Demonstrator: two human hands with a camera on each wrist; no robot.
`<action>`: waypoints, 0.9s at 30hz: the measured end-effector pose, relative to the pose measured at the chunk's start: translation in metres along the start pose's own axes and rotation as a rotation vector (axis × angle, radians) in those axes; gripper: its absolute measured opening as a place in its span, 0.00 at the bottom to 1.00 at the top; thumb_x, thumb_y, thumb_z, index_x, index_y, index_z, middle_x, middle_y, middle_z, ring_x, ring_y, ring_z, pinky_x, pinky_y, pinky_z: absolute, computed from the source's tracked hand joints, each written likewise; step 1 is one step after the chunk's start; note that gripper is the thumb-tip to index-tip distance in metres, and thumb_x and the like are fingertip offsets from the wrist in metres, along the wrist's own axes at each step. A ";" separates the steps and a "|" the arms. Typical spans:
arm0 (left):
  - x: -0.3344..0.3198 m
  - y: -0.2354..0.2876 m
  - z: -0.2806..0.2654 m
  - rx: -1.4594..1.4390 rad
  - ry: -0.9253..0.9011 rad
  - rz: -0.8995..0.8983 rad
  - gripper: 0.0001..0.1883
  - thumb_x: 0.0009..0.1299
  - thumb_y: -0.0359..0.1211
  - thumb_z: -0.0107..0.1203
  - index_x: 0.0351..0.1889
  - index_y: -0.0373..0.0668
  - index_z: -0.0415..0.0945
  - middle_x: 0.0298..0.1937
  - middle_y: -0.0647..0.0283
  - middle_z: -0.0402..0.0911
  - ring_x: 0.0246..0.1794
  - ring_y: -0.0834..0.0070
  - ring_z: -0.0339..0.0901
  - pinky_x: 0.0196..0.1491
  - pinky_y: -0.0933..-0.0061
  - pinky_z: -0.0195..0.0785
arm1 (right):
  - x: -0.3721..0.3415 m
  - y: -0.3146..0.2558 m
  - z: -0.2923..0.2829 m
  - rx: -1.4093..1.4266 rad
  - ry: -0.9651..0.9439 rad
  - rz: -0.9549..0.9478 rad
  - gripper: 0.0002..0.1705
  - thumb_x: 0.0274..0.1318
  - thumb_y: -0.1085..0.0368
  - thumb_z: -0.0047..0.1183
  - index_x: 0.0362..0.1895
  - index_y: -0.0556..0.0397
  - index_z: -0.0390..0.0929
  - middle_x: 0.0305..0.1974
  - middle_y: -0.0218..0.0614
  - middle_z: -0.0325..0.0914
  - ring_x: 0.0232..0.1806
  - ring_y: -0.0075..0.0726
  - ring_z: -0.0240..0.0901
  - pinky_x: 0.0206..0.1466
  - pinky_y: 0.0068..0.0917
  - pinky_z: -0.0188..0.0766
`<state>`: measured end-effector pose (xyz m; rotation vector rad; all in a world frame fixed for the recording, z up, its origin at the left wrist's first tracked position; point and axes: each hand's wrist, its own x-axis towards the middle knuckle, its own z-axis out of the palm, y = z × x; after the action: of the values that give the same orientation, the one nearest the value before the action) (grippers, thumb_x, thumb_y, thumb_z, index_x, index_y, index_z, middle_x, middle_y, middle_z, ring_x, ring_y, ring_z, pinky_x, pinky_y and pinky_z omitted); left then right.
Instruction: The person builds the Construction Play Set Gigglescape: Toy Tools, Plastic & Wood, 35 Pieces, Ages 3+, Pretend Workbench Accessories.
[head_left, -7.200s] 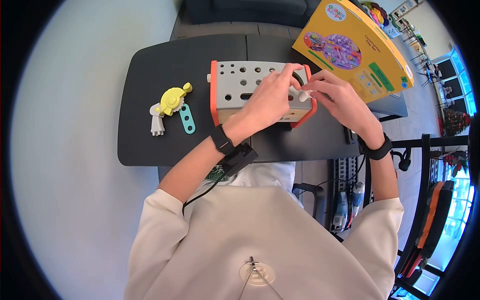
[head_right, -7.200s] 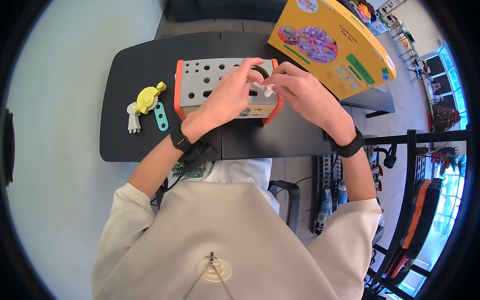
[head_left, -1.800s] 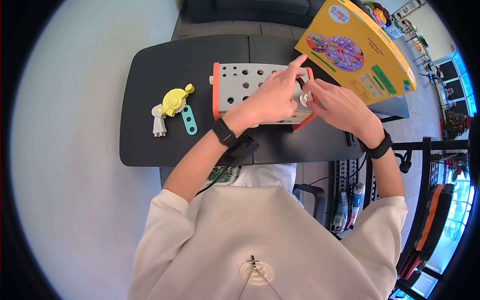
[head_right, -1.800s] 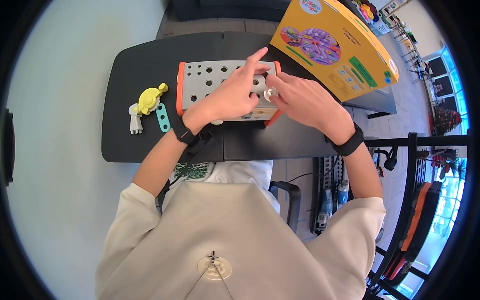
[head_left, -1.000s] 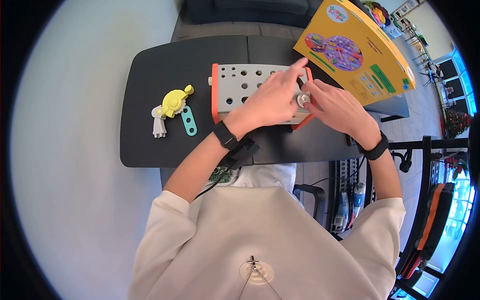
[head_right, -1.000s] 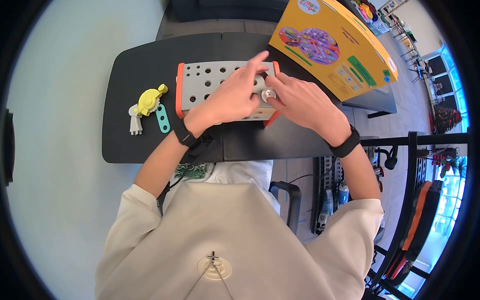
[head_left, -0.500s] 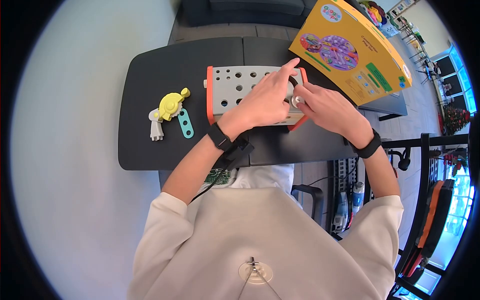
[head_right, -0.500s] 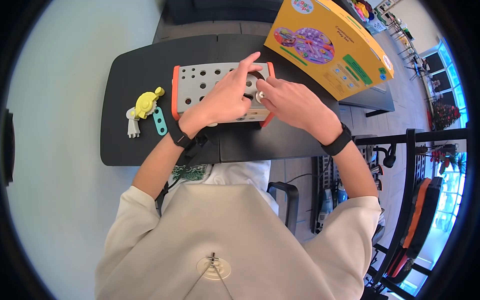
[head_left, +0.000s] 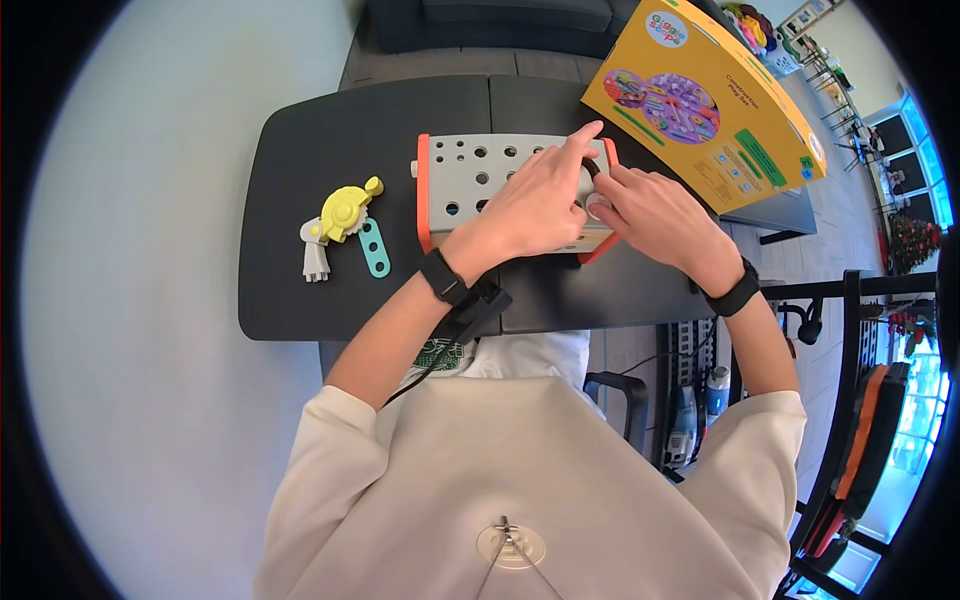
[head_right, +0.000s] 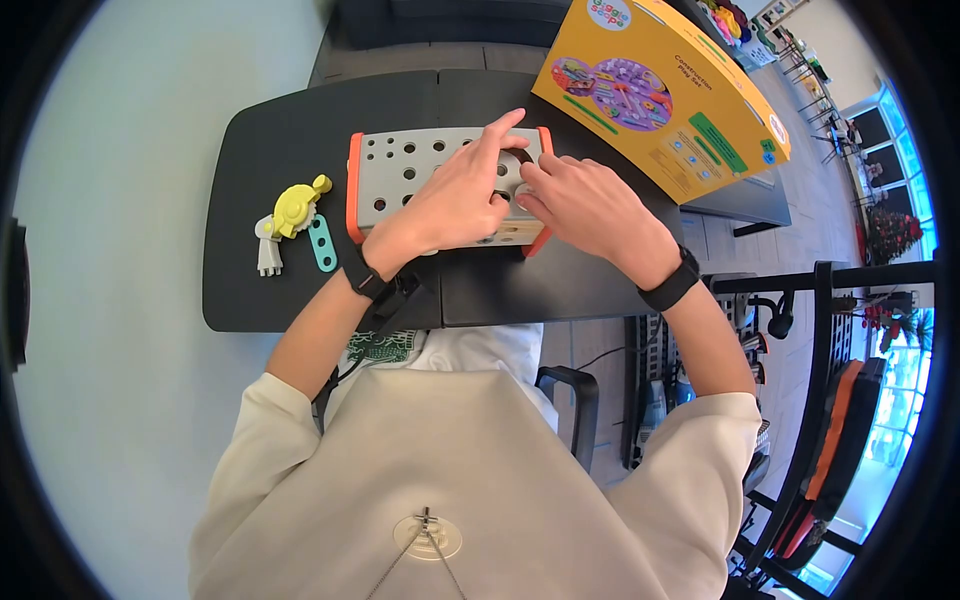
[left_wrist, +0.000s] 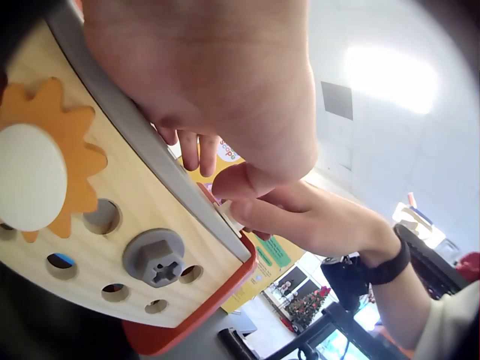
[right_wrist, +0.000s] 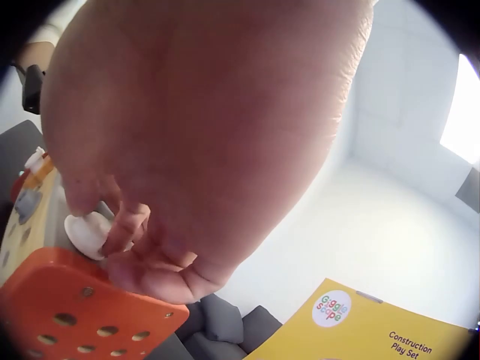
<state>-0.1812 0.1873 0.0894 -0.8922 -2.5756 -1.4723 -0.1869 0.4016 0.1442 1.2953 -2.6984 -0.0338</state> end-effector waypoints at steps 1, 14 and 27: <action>0.000 0.000 0.000 0.023 0.002 0.006 0.50 0.64 0.20 0.53 0.86 0.43 0.44 0.77 0.47 0.72 0.76 0.43 0.69 0.75 0.50 0.65 | 0.002 0.001 0.007 -0.033 0.012 -0.010 0.12 0.70 0.59 0.58 0.36 0.54 0.80 0.29 0.39 0.80 0.33 0.46 0.84 0.37 0.43 0.80; 0.000 -0.002 0.008 0.032 0.089 0.044 0.44 0.69 0.25 0.56 0.84 0.36 0.50 0.70 0.43 0.77 0.67 0.43 0.75 0.76 0.49 0.63 | 0.006 -0.024 0.035 -0.313 0.043 0.291 0.31 0.74 0.52 0.53 0.13 0.45 0.77 0.11 0.33 0.74 0.14 0.42 0.78 0.19 0.38 0.66; -0.001 0.007 0.000 -0.130 0.143 -0.138 0.39 0.70 0.22 0.51 0.81 0.41 0.56 0.68 0.55 0.82 0.71 0.54 0.76 0.72 0.59 0.67 | 0.008 -0.029 0.031 -0.267 0.062 0.355 0.33 0.74 0.52 0.54 0.12 0.48 0.77 0.13 0.39 0.76 0.16 0.47 0.80 0.20 0.40 0.70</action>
<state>-0.1766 0.1897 0.0946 -0.6043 -2.5067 -1.6890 -0.1738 0.3763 0.1124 0.7229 -2.7121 -0.2972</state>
